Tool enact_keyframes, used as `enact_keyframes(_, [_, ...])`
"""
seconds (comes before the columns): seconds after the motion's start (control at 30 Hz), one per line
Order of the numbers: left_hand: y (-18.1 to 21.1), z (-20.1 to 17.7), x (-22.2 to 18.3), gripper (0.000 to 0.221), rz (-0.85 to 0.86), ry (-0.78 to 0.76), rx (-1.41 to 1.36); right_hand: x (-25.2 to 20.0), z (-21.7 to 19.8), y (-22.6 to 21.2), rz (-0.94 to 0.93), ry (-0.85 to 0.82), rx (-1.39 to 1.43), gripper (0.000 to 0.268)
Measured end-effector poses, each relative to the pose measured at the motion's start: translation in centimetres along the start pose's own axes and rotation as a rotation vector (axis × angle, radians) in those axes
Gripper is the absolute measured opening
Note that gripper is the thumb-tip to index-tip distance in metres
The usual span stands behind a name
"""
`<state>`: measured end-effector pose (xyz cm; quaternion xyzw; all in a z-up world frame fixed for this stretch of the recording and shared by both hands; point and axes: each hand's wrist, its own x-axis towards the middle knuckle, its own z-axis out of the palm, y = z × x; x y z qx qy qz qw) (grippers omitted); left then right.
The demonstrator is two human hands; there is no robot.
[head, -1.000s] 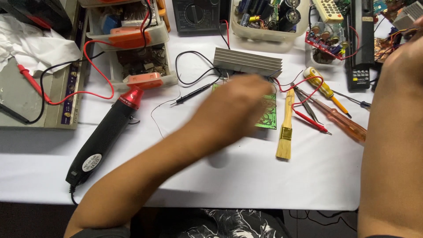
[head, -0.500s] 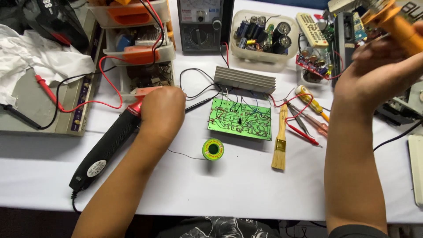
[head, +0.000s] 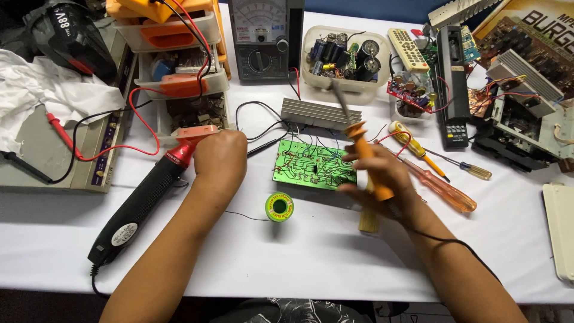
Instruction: Testing a circuit board with a multimeter and then soldering a component.
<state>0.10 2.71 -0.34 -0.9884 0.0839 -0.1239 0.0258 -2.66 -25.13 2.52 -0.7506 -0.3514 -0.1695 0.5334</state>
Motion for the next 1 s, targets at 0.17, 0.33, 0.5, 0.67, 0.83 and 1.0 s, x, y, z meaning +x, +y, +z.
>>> enact_keyframes(0.17, [-0.6, -0.5, -0.3, 0.007, -0.014, -0.017, -0.075, -0.5, 1.3, -0.6, -0.073, -0.165, -0.181, 0.042])
enact_keyframes(0.33, [-1.2, -0.5, -0.5, 0.007, -0.053, -0.033, -0.138, -0.9, 1.2, 1.4, -0.124, -0.207, -0.274, 0.038])
enact_keyframes(0.5, [-1.9, -0.3, -1.3, 0.010, -0.092, -0.061, -0.138, -0.1, 1.1, 1.2, -0.155, -0.192, -0.276, 0.031])
enact_keyframes(0.67, [-1.9, -0.8, -1.3, 0.010, -0.083, -0.050, -0.140, 0.5, 1.0, 1.4, -0.193, -0.176, -0.298, 0.034])
enact_keyframes(0.83, [-1.3, -0.8, -1.6, 0.011, -0.043, -0.030, -0.177, 0.4, 0.6, 1.5, -0.199, -0.152, -0.350, 0.039])
enact_keyframes(1.0, [-1.4, -2.7, -2.6, 0.007, -0.018, -0.073, -0.250, 0.1, 0.5, 1.7, -0.193, -0.143, -0.298, 0.040])
